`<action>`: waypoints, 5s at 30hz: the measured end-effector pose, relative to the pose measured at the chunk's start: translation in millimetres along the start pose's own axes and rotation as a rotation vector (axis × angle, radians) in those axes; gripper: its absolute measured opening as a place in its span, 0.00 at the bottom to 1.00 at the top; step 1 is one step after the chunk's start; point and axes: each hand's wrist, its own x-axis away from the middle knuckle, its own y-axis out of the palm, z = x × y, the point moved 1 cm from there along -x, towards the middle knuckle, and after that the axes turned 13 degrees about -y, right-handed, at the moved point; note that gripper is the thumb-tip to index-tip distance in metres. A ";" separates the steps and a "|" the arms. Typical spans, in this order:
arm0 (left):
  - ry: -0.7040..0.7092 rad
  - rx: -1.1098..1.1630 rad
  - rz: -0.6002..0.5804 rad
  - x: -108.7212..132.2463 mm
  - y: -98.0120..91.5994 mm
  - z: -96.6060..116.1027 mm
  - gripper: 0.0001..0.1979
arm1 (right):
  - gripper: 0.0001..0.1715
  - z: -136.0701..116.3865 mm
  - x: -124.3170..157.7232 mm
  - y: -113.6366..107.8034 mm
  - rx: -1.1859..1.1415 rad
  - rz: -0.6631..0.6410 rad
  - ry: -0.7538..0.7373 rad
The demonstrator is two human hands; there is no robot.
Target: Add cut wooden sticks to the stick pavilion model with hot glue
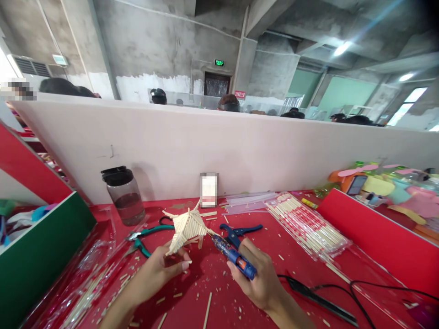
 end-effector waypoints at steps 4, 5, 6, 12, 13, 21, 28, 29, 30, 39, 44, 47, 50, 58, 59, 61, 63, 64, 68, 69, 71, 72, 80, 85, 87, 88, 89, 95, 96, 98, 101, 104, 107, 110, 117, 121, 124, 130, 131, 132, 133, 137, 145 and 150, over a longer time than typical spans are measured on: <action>-0.003 0.002 -0.001 -0.5 0.1 -0.7 0.15 | 0.13 0.4 0.8 1.6 0.018 0.014 -0.006; -0.003 0.002 0.000 -0.5 0.1 -1.0 0.15 | 0.13 0.8 1.2 1.8 0.019 0.018 -0.005; -0.004 0.002 0.002 -0.6 0.2 -1.1 0.15 | 0.13 1.3 1.6 2.0 0.018 0.019 -0.003; -0.003 0.003 0.009 -0.5 0.6 1.1 0.16 | 0.11 3.3 3.6 3.0 0.004 0.010 0.011; -0.002 0.001 0.012 -0.4 0.6 1.5 0.16 | 0.11 3.2 3.4 3.0 0.001 0.010 0.012; 0.008 -0.003 -0.005 -1.1 -0.1 -2.6 0.16 | 0.14 1.8 -0.2 -0.3 -0.022 0.003 -0.019; 0.023 -0.009 0.009 -1.5 -0.9 -0.6 0.15 | 0.04 0.4 -2.6 -9.9 -0.172 -0.041 -0.039; 0.025 -0.009 0.009 -1.4 -1.0 -1.0 0.15 | 0.04 0.3 -2.6 -10.5 -0.164 -0.043 -0.046; 0.025 -0.009 0.010 -1.4 -1.0 -1.4 0.15 | 0.04 0.5 -2.3 -10.5 -0.147 -0.046 -0.052; 0.037 -0.006 0.048 -1.3 1.6 2.2 0.15 | 0.09 4.6 3.1 -4.3 0.051 0.001 -0.072; 0.028 0.014 0.054 -2.1 1.8 1.7 0.15 | 0.09 0.3 0.2 -4.5 0.103 -0.001 -0.105; 0.029 0.010 0.054 -1.7 1.9 3.0 0.16 | 0.10 -1.5 -1.1 -4.9 0.135 0.011 -0.111; 0.026 0.008 0.049 -0.4 2.1 4.7 0.16 | 0.11 -1.4 -0.6 -5.3 0.173 0.018 -0.112; 0.041 -0.001 0.050 -2.7 1.0 -2.2 0.15 | 0.12 -0.9 0.4 -5.3 0.189 -0.007 -0.111; 0.038 0.002 0.047 -3.0 1.0 -2.6 0.15 | 0.12 -0.9 0.4 -5.3 0.192 -0.008 -0.111; 0.035 0.002 0.046 -2.9 0.9 -1.9 0.15 | 0.12 -1.0 0.5 -5.7 0.205 -0.010 -0.111; 0.033 0.000 0.051 -1.9 0.9 0.3 0.15 | 0.12 -1.4 0.6 -6.6 0.217 -0.015 -0.113; 0.032 0.002 0.053 -1.4 0.9 1.5 0.15 | 0.12 -1.7 0.6 -7.2 0.221 -0.015 -0.114; 0.030 0.013 0.056 0.2 1.6 5.0 0.16 | 0.13 -2.6 0.2 -8.0 0.223 -0.012 -0.119; 0.030 0.015 0.054 0.4 1.9 5.4 0.16 | 0.13 -2.5 0.0 -7.6 0.222 -0.008 -0.118; 0.028 0.020 0.050 0.5 2.4 6.0 0.16 | 0.13 -2.1 -0.4 -6.5 0.220 0.001 -0.112; 0.026 0.019 0.047 0.5 2.6 6.2 0.16 | 0.13 -1.8 -0.6 -6.0 0.219 0.005 -0.110; 0.027 0.031 0.064 -0.9 2.9 3.7 0.17 | 0.12 0.3 -1.7 -9.5 0.161 0.005 -0.099; 0.012 0.041 0.064 0.5 2.7 4.7 0.18 | 0.11 0.2 -2.4 -10.8 0.113 -0.049 -0.107; 0.017 0.045 0.063 1.4 2.7 6.6 0.18 | 0.10 -0.6 -1.9 -10.3 0.089 -0.077 -0.118; 0.019 0.045 0.065 1.8 2.5 7.7 0.18 | 0.10 -1.0 -1.6 -10.1 0.073 -0.088 -0.126; 0.020 0.042 0.070 2.1 2.3 8.8 0.18 | 0.09 -1.3 -1.2 -9.8 0.052 -0.095 -0.131; 0.025 0.037 0.072 3.3 0.8 11.2 0.18 | 0.10 -0.7 -1.0 -9.0 0.014 -0.076 -0.028; 0.023 0.040 0.074 3.6 0.7 10.9 0.19 | 0.10 -1.5 -1.5 -8.7 0.011 -0.092 -0.025; 0.017 0.048 0.072 4.3 0.8 10.6 0.20 | 0.09 -4.4 -2.8 -8.5 -0.063 -0.139 -0.041; 0.004 0.046 0.073 5.7 0.1 11.1 0.21 | 0.09 -9.1 -5.5 -11.1 -0.305 -0.146 -0.044; 0.014 0.029 0.100 7.0 -2.7 12.7 0.22 | 0.13 -7.8 -7.1 -17.9 -0.466 -0.057 0.106; 0.039 0.014 0.124 8.0 -6.1 13.1 0.21 | 0.16 -1.8 -5.6 -24.5 -0.568 -0.117 0.278; 0.046 0.005 0.133 7.9 -8.6 10.7 0.20 | 0.23 3.7 -0.3 -25.7 -0.846 -0.385 0.380; 0.012 0.038 0.177 3.0 -16.1 -1.4 0.21 | 0.39 25.2 12.3 -25.4 -1.393 -0.488 0.364; -0.004 0.075 0.197 4.0 -24.1 -5.4 0.22 | 0.30 44.6 20.3 -37.5 -1.427 -0.430 0.364; -0.007 0.030 0.140 6.9 -33.2 -9.0 0.21 | 0.32 58.1 28.4 -49.5 -1.379 -0.327 0.400; -0.068 -0.057 0.010 15.3 -45.0 -15.6 0.20 | 0.28 72.8 42.2 -64.0 -1.319 -0.071 0.488; -0.080 -0.057 -0.027 16.5 -43.5 -15.2 0.19 | 0.25 74.5 42.6 -64.9 -1.301 -0.026 0.523; -0.088 -0.055 -0.065 17.4 -40.9 -14.3 0.18 | 0.23 76.5 42.0 -65.5 -1.272 0.018 0.564; -0.090 -0.052 -0.102 18.0 -37.4 -12.8 0.17 | 0.21 78.7 40.4 -65.6 -1.229 0.054 0.608; -0.079 -0.030 -0.199 16.1 -19.1 -4.2 0.14 | 0.17 91.5 23.9 -62.8 -0.873 0.090 0.743; -0.076 0.223 -0.149 7.9 13.1 10.3 0.17 | 0.18 140.1 -3.1 -58.6 -0.117 -0.248 0.705; -0.104 0.307 -0.071 3.9 23.1 15.1 0.20 | 0.21 164.1 6.9 -54.1 0.184 -0.425 0.714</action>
